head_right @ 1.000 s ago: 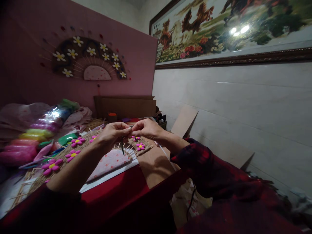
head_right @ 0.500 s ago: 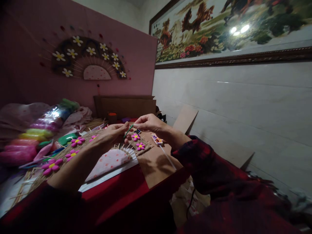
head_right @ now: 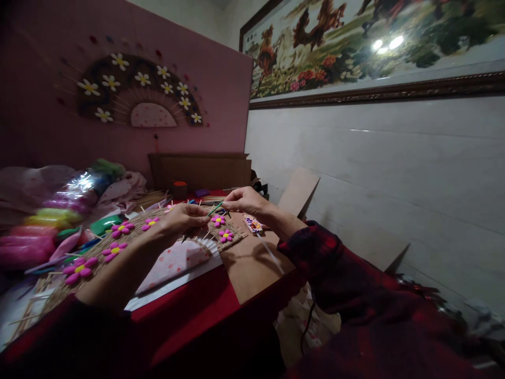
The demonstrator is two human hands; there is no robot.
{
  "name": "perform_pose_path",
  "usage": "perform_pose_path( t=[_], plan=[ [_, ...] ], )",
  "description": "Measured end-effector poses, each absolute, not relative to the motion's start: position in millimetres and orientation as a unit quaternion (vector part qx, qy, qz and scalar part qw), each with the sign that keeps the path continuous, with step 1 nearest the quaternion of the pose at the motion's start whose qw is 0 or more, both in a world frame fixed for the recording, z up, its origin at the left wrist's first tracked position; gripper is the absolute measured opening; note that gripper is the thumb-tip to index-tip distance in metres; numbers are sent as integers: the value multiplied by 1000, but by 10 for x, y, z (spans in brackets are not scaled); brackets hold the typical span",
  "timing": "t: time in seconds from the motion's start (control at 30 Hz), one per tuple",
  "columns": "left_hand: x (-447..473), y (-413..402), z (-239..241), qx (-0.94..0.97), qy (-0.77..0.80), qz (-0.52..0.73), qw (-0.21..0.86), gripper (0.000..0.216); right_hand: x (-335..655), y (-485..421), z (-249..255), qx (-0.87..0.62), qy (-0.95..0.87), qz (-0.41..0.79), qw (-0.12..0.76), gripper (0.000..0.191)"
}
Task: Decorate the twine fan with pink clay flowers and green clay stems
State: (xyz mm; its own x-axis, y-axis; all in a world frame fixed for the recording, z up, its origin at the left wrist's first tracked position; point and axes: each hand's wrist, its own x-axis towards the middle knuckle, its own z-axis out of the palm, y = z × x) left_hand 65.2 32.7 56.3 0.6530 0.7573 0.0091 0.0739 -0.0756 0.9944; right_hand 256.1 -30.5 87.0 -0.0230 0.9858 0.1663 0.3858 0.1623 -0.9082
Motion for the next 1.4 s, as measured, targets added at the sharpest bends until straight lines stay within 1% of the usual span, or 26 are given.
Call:
perform_pose_path(
  t=[0.13,0.23,0.37,0.53,0.73,1.03,1.23,1.4],
  plan=[
    [710,334,496,705,346,300,541,10,2646,-248,694,-574,-619,335,419,23],
    [766,345,417,726,356,312,498,8,2730,-173,524,-588,-614,328,412,23],
    [828,376,277,756,340,324,457,13,2800,-101,333,-608,-619,300,397,22],
    [873,426,103,780,349,327,403,22,2799,-64,207,-631,-623,267,378,18],
    [890,409,34,800,344,342,353,22,2809,15,109,-629,-631,257,374,15],
    [887,354,76,815,335,334,335,23,2818,69,37,-636,-630,239,376,15],
    [891,345,88,810,329,338,348,20,2818,96,-11,-643,-622,232,382,15],
    [905,377,50,803,343,338,350,23,2820,64,3,-648,-605,247,391,14]
  ],
)
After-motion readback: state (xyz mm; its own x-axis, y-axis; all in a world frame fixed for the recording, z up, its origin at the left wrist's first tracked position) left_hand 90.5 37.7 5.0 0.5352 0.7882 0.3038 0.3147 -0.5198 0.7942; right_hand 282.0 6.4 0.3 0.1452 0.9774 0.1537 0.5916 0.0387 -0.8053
